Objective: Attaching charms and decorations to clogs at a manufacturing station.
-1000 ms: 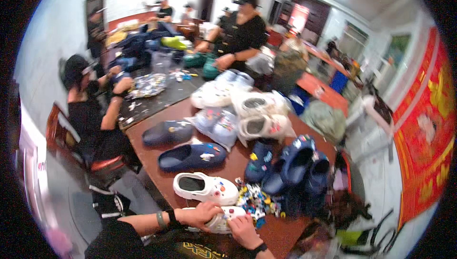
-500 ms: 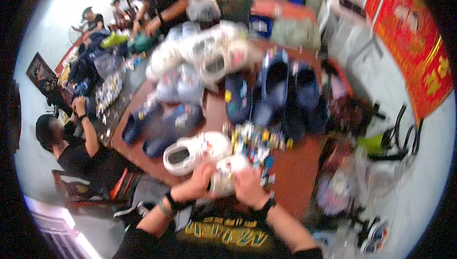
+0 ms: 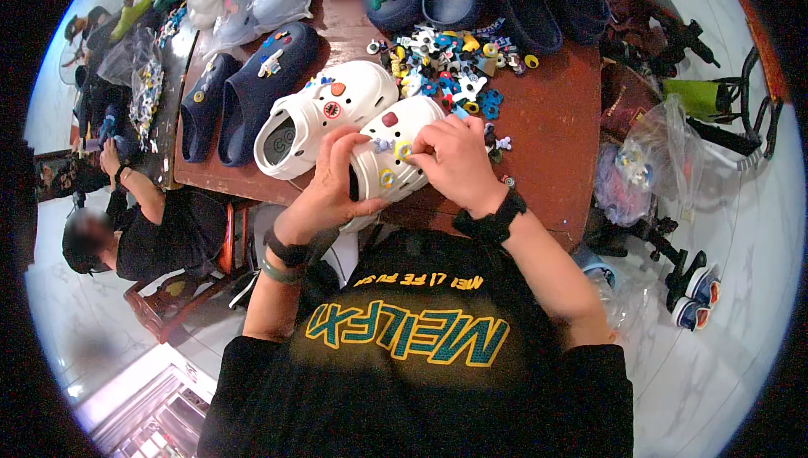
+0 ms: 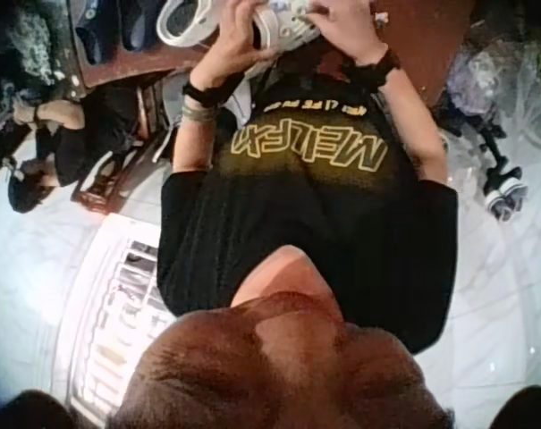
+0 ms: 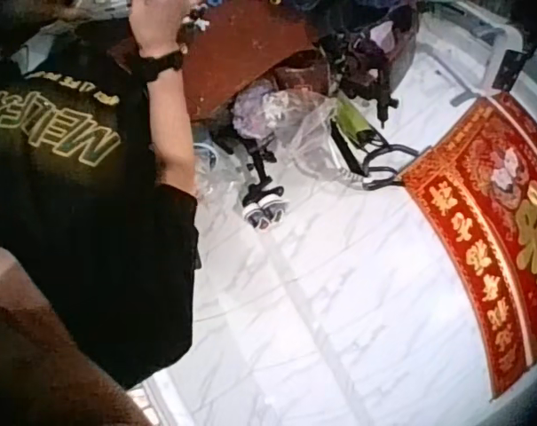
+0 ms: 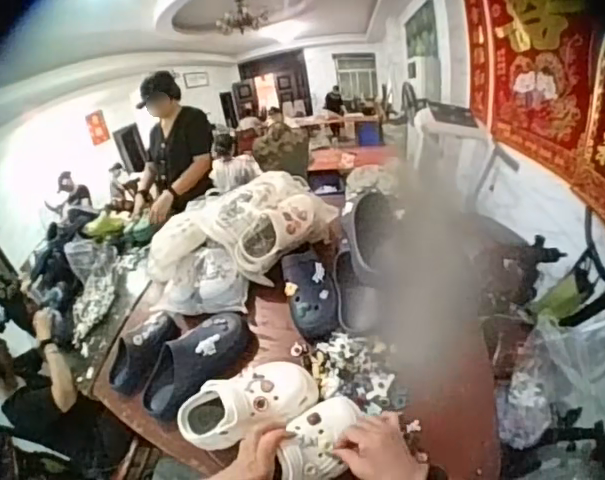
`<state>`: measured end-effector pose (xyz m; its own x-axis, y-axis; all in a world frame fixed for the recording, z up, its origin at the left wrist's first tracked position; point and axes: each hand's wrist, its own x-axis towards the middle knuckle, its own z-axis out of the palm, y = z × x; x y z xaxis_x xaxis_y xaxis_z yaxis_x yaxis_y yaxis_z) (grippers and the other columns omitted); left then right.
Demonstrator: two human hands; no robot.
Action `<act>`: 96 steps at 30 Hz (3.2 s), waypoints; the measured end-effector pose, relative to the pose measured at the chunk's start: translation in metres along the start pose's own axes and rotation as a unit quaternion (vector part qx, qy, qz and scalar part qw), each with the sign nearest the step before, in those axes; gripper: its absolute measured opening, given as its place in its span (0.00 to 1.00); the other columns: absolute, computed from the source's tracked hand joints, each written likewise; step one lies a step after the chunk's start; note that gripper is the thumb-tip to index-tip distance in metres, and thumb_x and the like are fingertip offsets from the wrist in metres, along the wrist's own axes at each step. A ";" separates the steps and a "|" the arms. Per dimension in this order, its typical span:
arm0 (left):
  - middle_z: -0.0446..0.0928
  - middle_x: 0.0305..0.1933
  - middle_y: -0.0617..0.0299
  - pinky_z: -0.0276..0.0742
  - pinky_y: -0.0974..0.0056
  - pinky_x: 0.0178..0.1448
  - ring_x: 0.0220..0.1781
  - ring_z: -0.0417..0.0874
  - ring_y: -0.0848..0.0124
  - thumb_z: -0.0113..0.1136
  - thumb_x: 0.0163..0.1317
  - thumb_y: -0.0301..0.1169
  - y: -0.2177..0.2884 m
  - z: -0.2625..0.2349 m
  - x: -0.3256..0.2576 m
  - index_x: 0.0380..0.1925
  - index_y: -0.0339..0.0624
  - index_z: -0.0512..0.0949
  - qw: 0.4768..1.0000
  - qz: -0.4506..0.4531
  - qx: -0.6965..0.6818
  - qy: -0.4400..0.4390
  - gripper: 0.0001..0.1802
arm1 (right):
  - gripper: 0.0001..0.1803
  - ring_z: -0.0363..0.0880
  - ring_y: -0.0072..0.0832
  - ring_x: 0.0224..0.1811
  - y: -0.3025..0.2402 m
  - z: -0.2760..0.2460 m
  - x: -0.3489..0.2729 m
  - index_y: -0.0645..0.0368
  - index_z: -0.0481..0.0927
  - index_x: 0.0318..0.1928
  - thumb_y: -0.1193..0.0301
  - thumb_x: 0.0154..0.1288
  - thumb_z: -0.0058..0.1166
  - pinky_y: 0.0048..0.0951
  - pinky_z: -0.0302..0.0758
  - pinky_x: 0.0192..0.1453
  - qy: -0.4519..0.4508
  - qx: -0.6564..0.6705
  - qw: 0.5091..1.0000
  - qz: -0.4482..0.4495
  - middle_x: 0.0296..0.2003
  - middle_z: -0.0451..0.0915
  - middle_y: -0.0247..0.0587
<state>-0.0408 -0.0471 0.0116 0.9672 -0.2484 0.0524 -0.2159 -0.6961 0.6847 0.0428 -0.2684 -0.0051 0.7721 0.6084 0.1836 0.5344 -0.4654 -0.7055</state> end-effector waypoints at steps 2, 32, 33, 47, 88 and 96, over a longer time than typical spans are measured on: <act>0.57 0.62 0.45 0.60 0.54 0.70 0.66 0.61 0.48 0.78 0.39 0.32 0.002 0.000 -0.003 0.60 0.40 0.58 1.000 0.001 0.002 0.002 0.49 | 0.06 0.74 0.27 0.40 -0.004 0.003 -0.001 0.52 0.80 0.31 0.69 0.52 0.64 0.35 0.58 0.53 -0.011 0.006 0.999 0.034 0.31 0.78 0.28; 0.58 0.63 0.48 0.60 0.49 0.67 0.65 0.61 0.46 0.77 0.36 0.32 0.002 0.000 0.002 0.61 0.47 0.60 1.000 -0.011 -0.019 0.016 0.50 | 0.08 0.78 0.42 0.42 0.043 -0.048 -0.025 0.63 0.80 0.40 0.79 0.58 0.57 0.34 0.74 0.47 0.051 0.047 0.994 0.086 0.37 0.80 0.44; 0.58 0.63 0.48 0.60 0.49 0.67 0.65 0.61 0.46 0.77 0.36 0.32 0.002 0.000 0.002 0.61 0.47 0.60 1.000 -0.013 -0.019 0.019 0.50 | 0.09 0.79 0.41 0.40 0.033 -0.045 -0.019 0.63 0.80 0.40 0.80 0.57 0.59 0.33 0.75 0.45 0.067 0.101 0.991 0.062 0.38 0.80 0.45; 0.63 0.59 0.47 0.62 0.49 0.62 0.62 0.65 0.49 0.78 0.36 0.38 0.003 0.009 -0.007 0.64 0.40 0.55 0.996 -0.066 -0.009 0.061 0.56 | 0.10 0.78 0.32 0.37 -0.008 -0.002 0.042 0.56 0.82 0.36 0.74 0.51 0.64 0.35 0.71 0.44 0.084 -0.042 0.973 -0.209 0.33 0.80 0.35; 0.66 0.57 0.50 0.58 0.54 0.64 0.61 0.66 0.55 0.74 0.47 0.50 -0.005 0.001 0.001 0.61 0.40 0.61 0.993 -0.049 -0.094 0.059 0.47 | 0.08 0.82 0.31 0.30 0.009 -0.021 0.125 0.59 0.86 0.28 0.67 0.51 0.64 0.30 0.75 0.37 -0.304 0.080 0.938 -0.146 0.26 0.83 0.39; 0.62 0.64 0.45 0.56 0.51 0.70 0.68 0.61 0.52 0.74 0.48 0.46 -0.017 0.004 -0.015 0.65 0.38 0.56 0.996 -0.012 -0.041 0.082 0.51 | 0.05 0.75 0.18 0.23 -0.024 -0.007 0.161 0.56 0.83 0.27 0.69 0.48 0.63 0.28 0.73 0.29 -0.485 -0.068 0.871 -0.036 0.19 0.81 0.32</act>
<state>-0.0523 -0.0341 -0.0036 0.9823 -0.1145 0.1480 -0.1868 -0.6418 0.7437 0.1564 -0.1635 0.0460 0.1170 0.8651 -0.4877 0.6566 -0.4358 -0.6156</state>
